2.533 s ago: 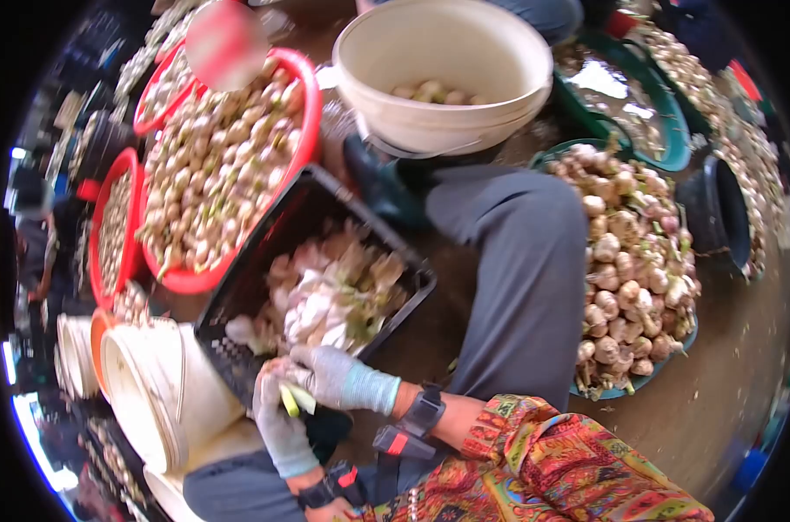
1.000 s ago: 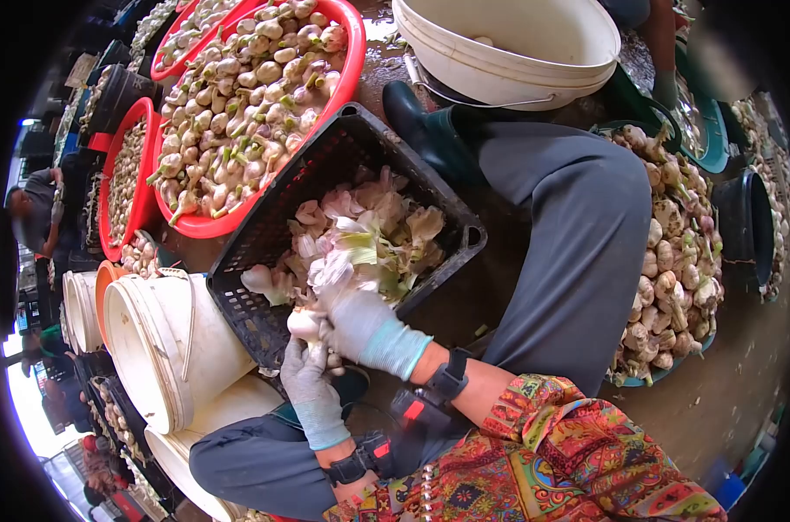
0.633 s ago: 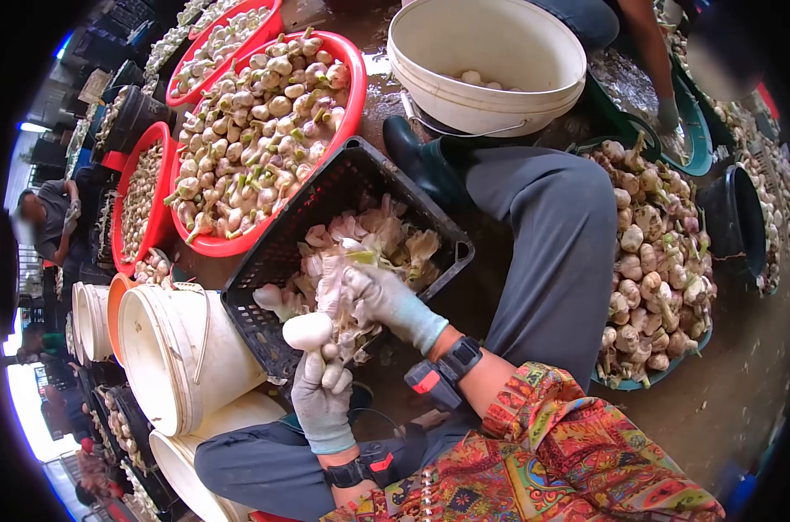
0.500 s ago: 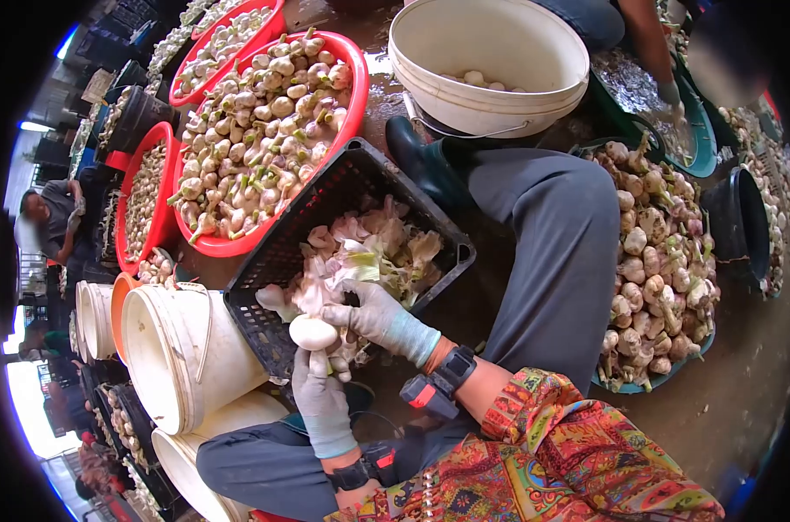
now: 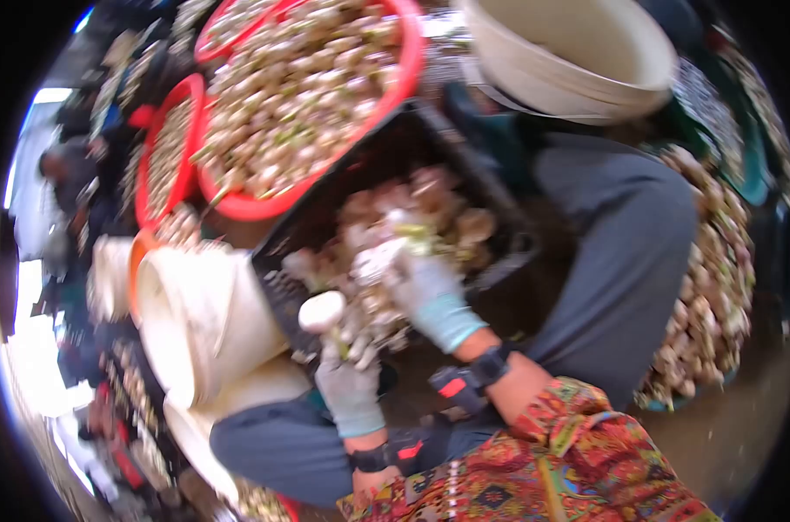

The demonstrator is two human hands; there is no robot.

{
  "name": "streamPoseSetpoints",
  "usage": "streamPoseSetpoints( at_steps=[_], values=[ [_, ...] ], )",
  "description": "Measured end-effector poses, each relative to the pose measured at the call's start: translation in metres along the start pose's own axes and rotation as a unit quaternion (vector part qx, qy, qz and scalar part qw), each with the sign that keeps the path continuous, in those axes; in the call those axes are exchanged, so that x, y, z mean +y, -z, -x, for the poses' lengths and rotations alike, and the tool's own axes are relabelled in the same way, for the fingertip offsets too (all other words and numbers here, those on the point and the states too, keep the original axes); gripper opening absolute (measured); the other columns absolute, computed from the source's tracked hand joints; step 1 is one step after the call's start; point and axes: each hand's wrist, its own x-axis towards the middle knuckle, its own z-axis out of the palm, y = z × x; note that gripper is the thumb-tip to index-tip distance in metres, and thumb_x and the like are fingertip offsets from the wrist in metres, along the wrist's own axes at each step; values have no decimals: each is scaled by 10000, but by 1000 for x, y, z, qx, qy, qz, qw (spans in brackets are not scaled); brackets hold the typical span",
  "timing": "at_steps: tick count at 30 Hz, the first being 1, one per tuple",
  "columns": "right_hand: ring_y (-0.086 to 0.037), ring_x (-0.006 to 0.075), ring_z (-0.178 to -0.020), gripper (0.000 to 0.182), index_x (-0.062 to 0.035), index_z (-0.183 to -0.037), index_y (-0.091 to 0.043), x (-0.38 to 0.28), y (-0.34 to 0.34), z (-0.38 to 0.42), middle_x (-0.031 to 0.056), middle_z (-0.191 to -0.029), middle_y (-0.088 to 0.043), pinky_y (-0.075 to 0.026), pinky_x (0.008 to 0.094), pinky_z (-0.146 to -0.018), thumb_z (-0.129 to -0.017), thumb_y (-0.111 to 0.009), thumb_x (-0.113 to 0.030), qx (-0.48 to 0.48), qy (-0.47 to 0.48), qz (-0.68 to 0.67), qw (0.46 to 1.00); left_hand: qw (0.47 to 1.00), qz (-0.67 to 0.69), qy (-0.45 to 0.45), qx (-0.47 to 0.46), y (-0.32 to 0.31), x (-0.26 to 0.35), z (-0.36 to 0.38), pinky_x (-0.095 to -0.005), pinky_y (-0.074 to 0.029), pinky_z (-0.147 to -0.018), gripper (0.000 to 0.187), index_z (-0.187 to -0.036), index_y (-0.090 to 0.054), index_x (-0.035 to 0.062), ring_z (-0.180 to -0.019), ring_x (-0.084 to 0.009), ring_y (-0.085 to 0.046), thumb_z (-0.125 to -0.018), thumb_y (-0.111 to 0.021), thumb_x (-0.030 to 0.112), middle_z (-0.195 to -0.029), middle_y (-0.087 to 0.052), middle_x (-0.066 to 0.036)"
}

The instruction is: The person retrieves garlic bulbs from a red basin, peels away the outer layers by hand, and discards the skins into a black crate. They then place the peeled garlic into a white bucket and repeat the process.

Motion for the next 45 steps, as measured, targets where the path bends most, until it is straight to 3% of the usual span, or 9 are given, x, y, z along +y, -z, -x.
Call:
streamPoseSetpoints(
  at_steps=[10, 13, 20, 25, 29, 32, 37, 41, 45],
  values=[
    [-635, 365, -767, 173, -46, -937, -606, -1, 4, 0, 190, -800, -646, -488, 421, -650, -861, -602, -201, -5, 85, -75, 994, 909, 56, -413, -5, -41, 188, 73, -241, -444, -573, 301, -1148, -529, -62, -681, -122, -479, -922, -551, 134, -841, -545, -60],
    [-630, 371, -774, 240, -95, -996, -594, -9, 5, 5, 165, -834, -642, -505, 455, -698, -758, -600, -124, -15, 132, 123, 983, 869, 57, -476, -121, -38, 252, 66, -299, -481, -758, 630, -1308, -318, -116, -923, -217, -528, -891, -595, 266, -1241, -487, -194],
    [-607, 353, -815, 140, -150, -933, -634, -13, 17, 5, 135, -868, -619, -493, 451, -700, -824, -571, -212, -85, 57, 70, 992, 870, -423, -243, -69, -162, 148, -153, -224, -463, -655, 318, -1217, -546, 33, -760, -128, -578, -932, -552, 172, -1050, -632, -94],
    [-605, 329, -920, 337, -122, -1147, -544, -10, 23, -7, 130, -1053, -581, -495, 427, -753, -810, -524, -128, -100, 34, -35, 994, 723, -682, -5, -112, -190, 54, -315, -205, -457, -578, 322, -1128, -599, -12, -668, -83, -563, -839, -603, 130, -909, -628, -47],
    [-585, 350, -891, 297, -126, -1147, -565, 1, 11, -16, 142, -925, -609, -486, 417, -755, -857, -541, -187, -164, -75, -117, 977, 319, -890, -91, -313, -126, 13, -432, -357, -502, -802, 497, -1189, -568, 49, -965, -302, -624, -707, -658, 127, -1064, -652, -140],
    [-614, 352, -818, 220, -46, -1033, -593, -23, 42, -32, 183, -901, -630, -489, 423, -707, -896, -508, -195, -141, -220, -425, 867, 210, -932, 95, -281, -129, -20, -457, -390, -467, -895, 578, -1225, -546, 109, -1087, -338, -577, -657, -651, 82, -1135, -626, -170],
    [-614, 369, -844, 250, -60, -1075, -581, -29, 60, -38, 181, -924, -625, -501, 418, -732, -847, -480, -83, -185, -169, -315, 916, 216, -926, 131, -281, -149, -2, -437, -369, -483, -877, 630, -1239, -505, 55, -1033, -304, -602, -654, -724, 143, -1088, -632, -181],
    [-623, 361, -843, 252, -58, -1074, -580, -25, 45, -25, 183, -912, -627, -507, 415, -721, -845, -477, -77, -110, -169, -360, 911, 381, -903, 122, -155, -152, 17, -416, -323, -497, -833, 718, -1211, -517, 30, -909, -229, -602, -588, -827, 205, -957, -606, -136],
    [-622, 366, -819, 241, -61, -1058, -583, -15, 26, -18, 187, -894, -630, -506, 428, -702, -838, -490, -92, -123, -146, -373, 908, 399, -903, 107, -121, -148, 22, -411, -309, -501, -705, 731, -1229, -475, 17, -854, -172, -573, -601, -833, 130, -935, -591, -76]
  ],
)
